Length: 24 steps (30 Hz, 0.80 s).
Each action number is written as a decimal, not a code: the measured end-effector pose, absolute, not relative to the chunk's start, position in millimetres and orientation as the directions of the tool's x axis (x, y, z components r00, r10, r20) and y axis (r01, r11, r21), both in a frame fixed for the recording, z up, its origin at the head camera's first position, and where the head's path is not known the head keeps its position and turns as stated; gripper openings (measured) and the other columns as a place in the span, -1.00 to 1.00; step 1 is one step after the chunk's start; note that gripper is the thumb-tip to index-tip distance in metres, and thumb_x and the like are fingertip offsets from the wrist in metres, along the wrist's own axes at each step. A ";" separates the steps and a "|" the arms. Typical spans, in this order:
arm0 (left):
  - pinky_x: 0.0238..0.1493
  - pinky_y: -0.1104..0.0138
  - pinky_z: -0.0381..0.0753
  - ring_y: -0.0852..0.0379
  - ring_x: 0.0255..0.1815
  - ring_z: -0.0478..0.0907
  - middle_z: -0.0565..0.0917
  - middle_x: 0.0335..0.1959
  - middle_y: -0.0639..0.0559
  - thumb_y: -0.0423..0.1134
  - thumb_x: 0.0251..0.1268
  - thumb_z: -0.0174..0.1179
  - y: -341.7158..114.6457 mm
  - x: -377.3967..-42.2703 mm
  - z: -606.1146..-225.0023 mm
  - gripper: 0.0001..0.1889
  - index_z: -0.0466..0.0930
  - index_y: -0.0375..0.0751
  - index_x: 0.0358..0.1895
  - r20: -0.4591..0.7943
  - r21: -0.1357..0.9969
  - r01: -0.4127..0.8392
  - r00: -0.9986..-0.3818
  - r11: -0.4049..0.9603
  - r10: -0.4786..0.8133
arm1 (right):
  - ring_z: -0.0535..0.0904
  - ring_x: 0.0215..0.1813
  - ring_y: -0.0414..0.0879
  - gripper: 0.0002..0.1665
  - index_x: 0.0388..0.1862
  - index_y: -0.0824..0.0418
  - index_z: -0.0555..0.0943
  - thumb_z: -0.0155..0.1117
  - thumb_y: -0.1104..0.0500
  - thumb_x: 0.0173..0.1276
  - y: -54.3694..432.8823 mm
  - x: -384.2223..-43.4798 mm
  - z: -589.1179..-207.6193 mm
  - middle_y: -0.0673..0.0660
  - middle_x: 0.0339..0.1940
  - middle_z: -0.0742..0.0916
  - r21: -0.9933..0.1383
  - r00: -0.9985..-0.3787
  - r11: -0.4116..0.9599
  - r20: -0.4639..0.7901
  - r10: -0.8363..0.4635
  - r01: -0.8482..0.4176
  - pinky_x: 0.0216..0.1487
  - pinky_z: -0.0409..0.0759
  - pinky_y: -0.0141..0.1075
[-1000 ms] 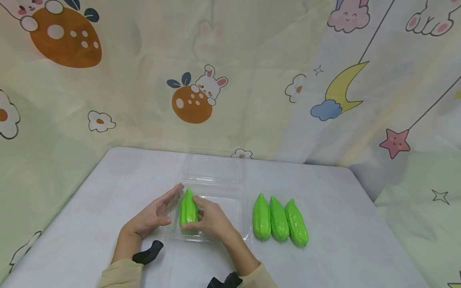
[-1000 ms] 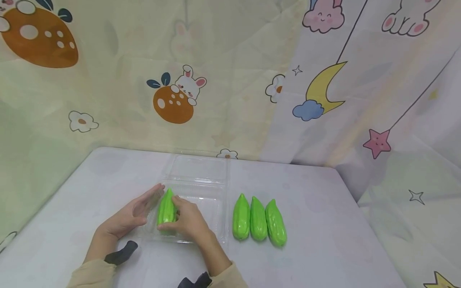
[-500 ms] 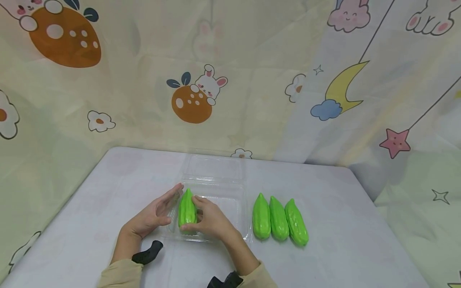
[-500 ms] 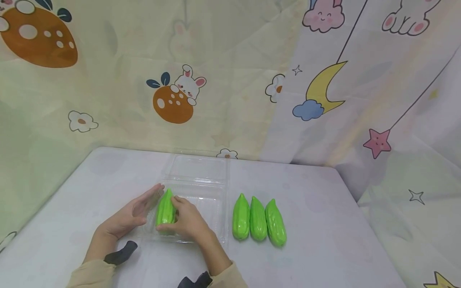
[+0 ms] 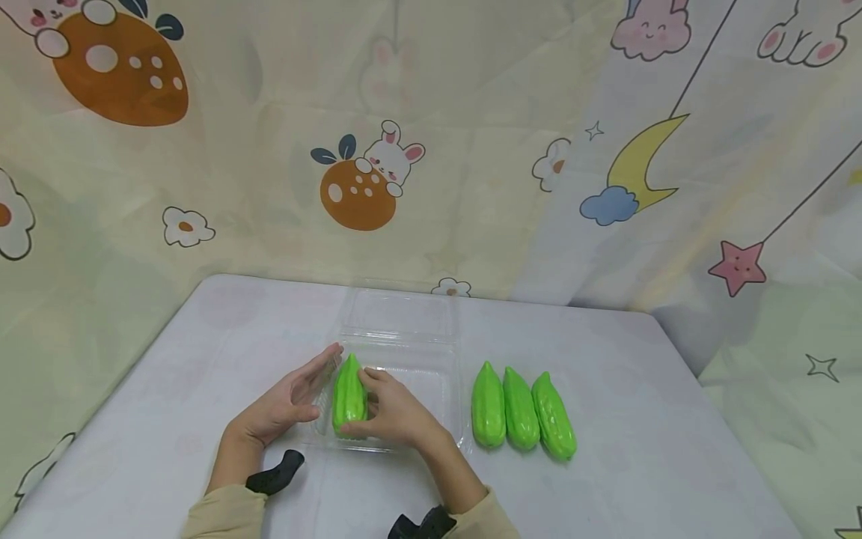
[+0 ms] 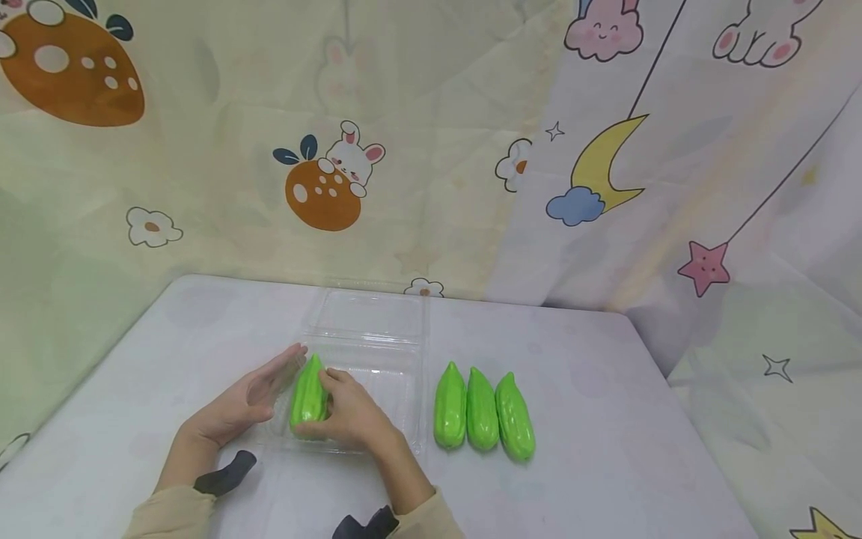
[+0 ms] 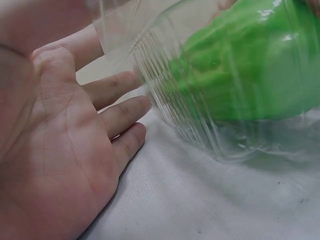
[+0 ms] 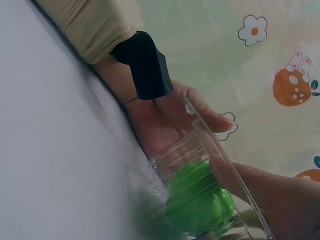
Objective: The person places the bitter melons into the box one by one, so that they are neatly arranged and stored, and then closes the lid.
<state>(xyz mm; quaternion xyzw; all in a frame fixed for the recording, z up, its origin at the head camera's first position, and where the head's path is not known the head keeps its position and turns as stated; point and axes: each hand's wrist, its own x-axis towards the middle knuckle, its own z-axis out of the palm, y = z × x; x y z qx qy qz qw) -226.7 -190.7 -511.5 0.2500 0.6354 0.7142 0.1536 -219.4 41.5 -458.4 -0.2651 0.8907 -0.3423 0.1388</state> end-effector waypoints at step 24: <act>0.48 0.32 -0.24 0.16 0.57 -0.40 -0.24 0.58 0.03 -0.29 0.10 0.34 -191.5 -227.7 -511.7 0.00 -0.14 -0.02 0.53 0.133 0.991 0.095 -0.836 -0.098 0.533 | 0.26 0.47 0.02 0.10 0.47 0.21 0.18 0.51 -0.04 0.01 51.2 -222.0 -453.3 0.15 0.48 0.31 -0.758 -0.774 0.555 -0.108 -0.624 -0.342 0.41 0.29 -0.15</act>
